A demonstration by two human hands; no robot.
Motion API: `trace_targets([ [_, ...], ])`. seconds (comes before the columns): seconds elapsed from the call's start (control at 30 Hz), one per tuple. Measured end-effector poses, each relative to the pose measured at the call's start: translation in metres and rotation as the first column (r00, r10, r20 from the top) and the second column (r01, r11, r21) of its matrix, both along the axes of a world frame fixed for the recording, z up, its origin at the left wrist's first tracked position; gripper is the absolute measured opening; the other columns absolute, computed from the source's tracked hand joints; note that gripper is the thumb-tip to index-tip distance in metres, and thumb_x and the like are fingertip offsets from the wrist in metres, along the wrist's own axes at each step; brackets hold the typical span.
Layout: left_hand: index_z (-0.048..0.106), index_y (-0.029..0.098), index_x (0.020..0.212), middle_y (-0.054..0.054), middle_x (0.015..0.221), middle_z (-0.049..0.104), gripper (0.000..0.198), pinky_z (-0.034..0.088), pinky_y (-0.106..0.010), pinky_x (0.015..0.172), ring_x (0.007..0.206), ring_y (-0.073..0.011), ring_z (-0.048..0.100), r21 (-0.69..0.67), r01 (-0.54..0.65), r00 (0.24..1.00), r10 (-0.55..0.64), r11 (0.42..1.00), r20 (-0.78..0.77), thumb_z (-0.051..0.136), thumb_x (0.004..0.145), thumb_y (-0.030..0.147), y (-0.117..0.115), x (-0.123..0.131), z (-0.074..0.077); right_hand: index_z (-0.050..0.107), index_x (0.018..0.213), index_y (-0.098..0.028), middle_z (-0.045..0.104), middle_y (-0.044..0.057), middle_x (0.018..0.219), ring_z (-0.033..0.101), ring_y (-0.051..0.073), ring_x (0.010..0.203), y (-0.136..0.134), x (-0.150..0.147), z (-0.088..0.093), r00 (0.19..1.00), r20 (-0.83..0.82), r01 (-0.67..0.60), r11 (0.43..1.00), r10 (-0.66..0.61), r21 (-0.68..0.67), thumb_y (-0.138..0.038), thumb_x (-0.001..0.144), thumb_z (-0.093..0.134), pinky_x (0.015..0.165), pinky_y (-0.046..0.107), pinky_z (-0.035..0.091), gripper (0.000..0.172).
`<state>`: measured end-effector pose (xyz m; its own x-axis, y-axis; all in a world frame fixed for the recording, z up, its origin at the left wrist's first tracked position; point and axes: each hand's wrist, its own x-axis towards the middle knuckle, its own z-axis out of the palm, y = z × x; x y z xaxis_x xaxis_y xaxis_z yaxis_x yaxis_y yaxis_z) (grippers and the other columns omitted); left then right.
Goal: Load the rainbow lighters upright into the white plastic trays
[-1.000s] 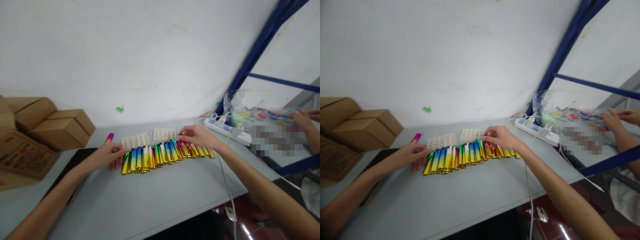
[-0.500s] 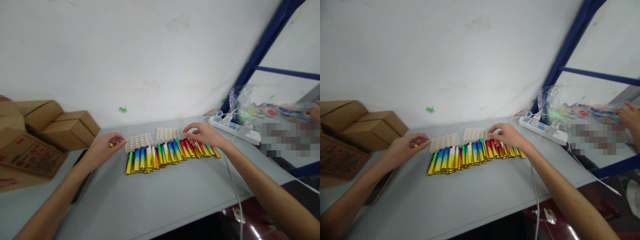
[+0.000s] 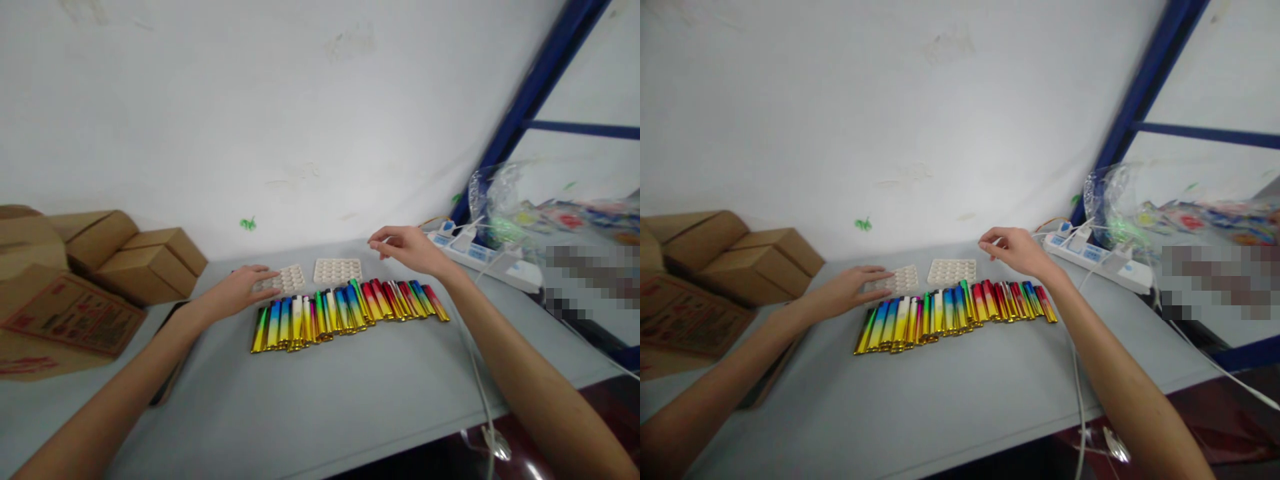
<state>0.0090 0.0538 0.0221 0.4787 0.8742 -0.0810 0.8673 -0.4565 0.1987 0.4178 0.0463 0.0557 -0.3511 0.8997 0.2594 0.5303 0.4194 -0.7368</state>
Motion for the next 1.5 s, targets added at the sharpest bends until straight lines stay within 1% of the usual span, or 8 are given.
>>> trace_targets([
  [0.37, 0.065, 0.016, 0.137, -0.017, 0.127, 0.069, 0.078, 0.048, -0.044, 0.106, 0.115, -0.0341, 0.066, 0.139, -0.139, 0.989, 0.131, 0.981, 0.065, 0.053, 0.084, 0.072, 0.012, -0.003, 0.011, 0.074, 0.102, -0.016, 0.075, 0.009, 0.094, 0.07, 0.019, 0.074, -0.013, 0.016, 0.004, 0.998, -0.064, 0.032, 0.991, -0.024, 0.126, -0.052, 0.095, 0.062, 0.073, 0.035, 0.054, 0.039],
  [0.57, 0.055, 0.033, 0.138, -0.005, 0.133, 0.069, 0.071, 0.056, -0.05, 0.099, 0.108, -0.035, 0.071, 0.301, -0.334, 0.903, 0.212, 0.893, 0.374, 0.062, 0.082, 0.074, -0.091, 0.023, 0.041, 0.075, 0.108, -0.02, 0.076, 0.008, 0.107, 0.07, 0.023, 0.096, -0.037, 0.009, 0.008, 0.995, 0.021, -0.102, 0.976, 0.099, 0.194, -0.05, 0.094, 0.067, 0.093, 0.038, 0.055, 0.034],
  [0.67, 0.049, 0.047, 0.141, 0.001, 0.136, 0.067, 0.066, 0.057, -0.051, 0.104, 0.116, -0.0348, 0.069, 0.348, -0.163, 0.93, 0.025, 0.923, 0.368, 0.069, 0.081, 0.066, -0.156, 0.045, 0.027, 0.072, 0.121, -0.023, 0.073, 0.009, 0.123, 0.067, 0.026, 0.113, -0.047, -0.004, 0.007, 0.955, 0.116, -0.289, 0.946, 0.274, 0.148, -0.05, 0.091, 0.072, 0.105, 0.04, 0.051, 0.041],
  [0.8, 0.043, 0.039, 0.15, -0.005, 0.142, 0.065, 0.073, 0.055, -0.048, 0.112, 0.132, -0.0314, 0.061, 0.361, 0.054, 0.915, -0.191, 0.931, 0.356, 0.075, 0.085, 0.053, -0.205, 0.063, -0.011, 0.06, 0.144, -0.025, 0.06, 0.012, 0.145, 0.057, 0.03, 0.134, -0.052, -0.019, -0.008, 0.87, 0.222, -0.461, 0.886, 0.44, 0.051, -0.052, 0.079, 0.084, 0.117, 0.046, 0.042, 0.074],
  [0.9, 0.051, 0.027, 0.143, -0.009, 0.144, 0.063, 0.055, 0.056, -0.045, 0.111, 0.134, -0.0273, 0.06, 0.407, 0.112, 0.915, -0.253, 0.907, 0.313, 0.071, 0.094, 0.04, -0.212, 0.067, -0.028, 0.05, 0.152, -0.021, 0.054, 0.016, 0.15, 0.052, 0.032, 0.139, -0.051, -0.023, -0.022, 0.842, 0.272, -0.498, 0.865, 0.466, 0.062, -0.053, 0.074, 0.088, 0.12, 0.048, 0.039, 0.093],
  [1.07, 0.055, 0.018, 0.136, -0.014, 0.142, 0.063, 0.045, 0.053, -0.045, 0.114, 0.135, -0.0266, 0.058, 0.48, 0.147, 0.922, -0.296, 0.865, 0.25, 0.07, 0.096, 0.032, -0.207, 0.069, -0.033, 0.046, 0.153, -0.019, 0.054, 0.018, 0.148, 0.05, 0.032, 0.139, -0.053, -0.027, -0.027, 0.827, 0.34, -0.514, 0.847, 0.448, 0.134, -0.054, 0.079, 0.084, 0.118, 0.049, 0.04, 0.091],
  [1.43, 0.055, 0.021, 0.128, -0.016, 0.137, 0.058, 0.041, 0.051, -0.053, 0.112, 0.13, -0.0313, 0.058, 0.44, 0.006, 0.925, -0.172, 0.898, 0.34, 0.073, 0.092, 0.028, -0.215, 0.076, -0.037, 0.05, 0.149, -0.023, 0.063, 0.014, 0.142, 0.057, 0.035, 0.132, -0.054, -0.028, -0.024, 0.84, 0.365, -0.492, 0.848, 0.403, 0.196, -0.049, 0.082, 0.082, 0.124, 0.068, 0.017, 0.079],
  [1.5, 0.055, 0.022, 0.124, -0.014, 0.131, 0.059, 0.039, 0.052, -0.052, 0.11, 0.125, -0.0302, 0.059, 0.434, -0.026, 0.922, -0.146, 0.901, 0.358, 0.074, 0.091, 0.029, -0.216, 0.076, -0.036, 0.05, 0.149, -0.024, 0.062, 0.014, 0.144, 0.057, 0.035, 0.132, -0.056, -0.027, -0.021, 0.852, 0.325, -0.488, 0.847, 0.41, 0.211, -0.047, 0.081, 0.083, 0.123, 0.066, 0.023, 0.079],
])
